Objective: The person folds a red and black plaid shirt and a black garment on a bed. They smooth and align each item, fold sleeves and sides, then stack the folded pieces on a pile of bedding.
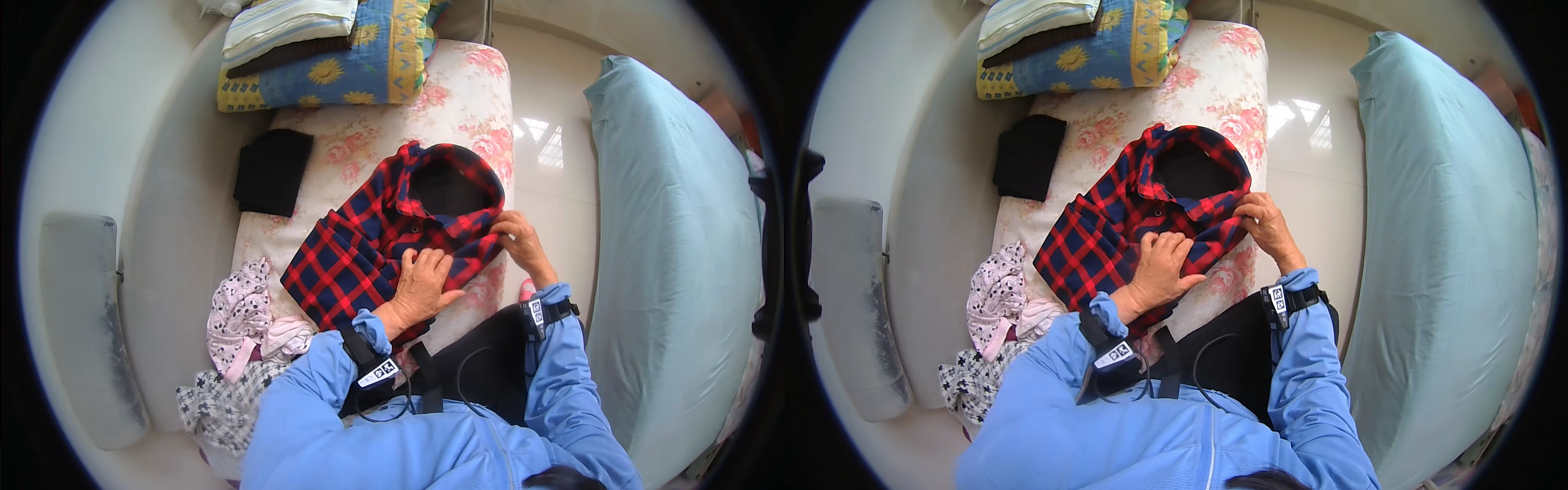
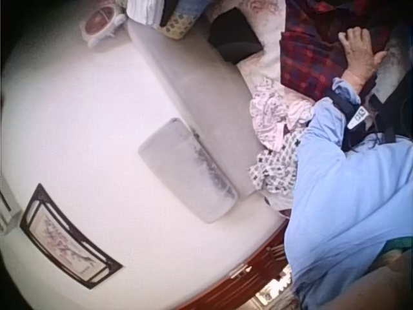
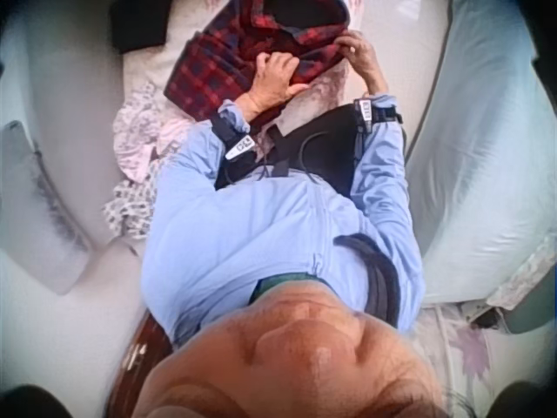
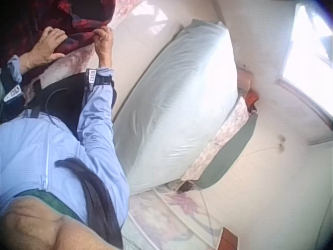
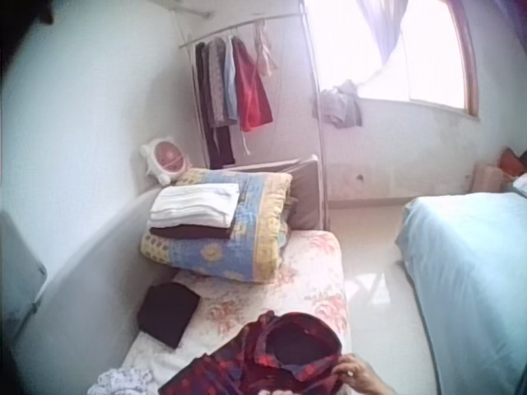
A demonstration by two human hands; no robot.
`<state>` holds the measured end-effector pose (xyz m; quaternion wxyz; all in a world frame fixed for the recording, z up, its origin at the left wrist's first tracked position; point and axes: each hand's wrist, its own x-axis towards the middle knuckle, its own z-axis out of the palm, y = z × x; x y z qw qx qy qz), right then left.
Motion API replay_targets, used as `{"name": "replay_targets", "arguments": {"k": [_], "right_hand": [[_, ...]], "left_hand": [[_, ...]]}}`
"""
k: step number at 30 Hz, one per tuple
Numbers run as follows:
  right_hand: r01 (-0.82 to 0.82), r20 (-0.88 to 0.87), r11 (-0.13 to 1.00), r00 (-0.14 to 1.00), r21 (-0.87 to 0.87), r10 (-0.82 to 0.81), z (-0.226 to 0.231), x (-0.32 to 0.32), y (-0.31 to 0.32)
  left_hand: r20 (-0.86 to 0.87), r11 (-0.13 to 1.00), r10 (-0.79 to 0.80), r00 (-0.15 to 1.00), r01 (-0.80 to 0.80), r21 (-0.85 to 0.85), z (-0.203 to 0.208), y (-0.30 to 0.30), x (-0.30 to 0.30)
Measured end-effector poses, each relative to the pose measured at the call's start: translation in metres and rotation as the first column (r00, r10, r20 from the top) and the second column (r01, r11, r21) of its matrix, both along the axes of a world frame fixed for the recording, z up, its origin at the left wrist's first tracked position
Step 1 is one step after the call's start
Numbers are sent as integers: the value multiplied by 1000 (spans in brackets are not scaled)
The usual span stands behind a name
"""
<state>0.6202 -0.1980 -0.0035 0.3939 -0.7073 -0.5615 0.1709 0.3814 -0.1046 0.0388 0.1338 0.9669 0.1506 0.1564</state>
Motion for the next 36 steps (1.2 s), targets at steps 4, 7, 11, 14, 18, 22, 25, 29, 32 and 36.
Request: {"name": "replay_targets", "arguments": {"k": [4,7,11,14,18,22,25,29,32,36], "right_hand": [[179,-46,976,984,120,-175,-22,-4,7],[222,3,960,974,169,-226,-28,-8,10],[247,-26,955,969,165,-246,-30,-7,12],[223,-12,965,975,139,-223,-30,-4,12],[124,-23,987,992,105,-122,-25,2,11],[37,-54,995,998,96,-32,-14,6,6],[18,48,991,999,134,-25,-10,3,4],[106,239,972,958,211,-157,-18,-9,12],[180,278,947,927,265,-253,-26,-14,17],[229,284,927,906,299,-315,-31,-16,17]], "left_hand": [[23,981,192,981,-192,-29,-30,1,-8],[46,968,252,967,-252,-5,-41,4,-10],[95,957,290,952,-291,0,-46,5,-9],[117,933,357,927,-348,-93,-48,7,-5],[68,912,379,923,-359,-198,-46,15,0],[-88,906,263,961,-278,-318,-37,26,4],[-73,873,255,964,-262,-412,-31,30,5],[108,939,269,957,-235,-253,-32,23,2],[111,960,278,954,-280,7,-35,14,-1],[-9,959,205,979,-199,203,-32,7,-3]]}}
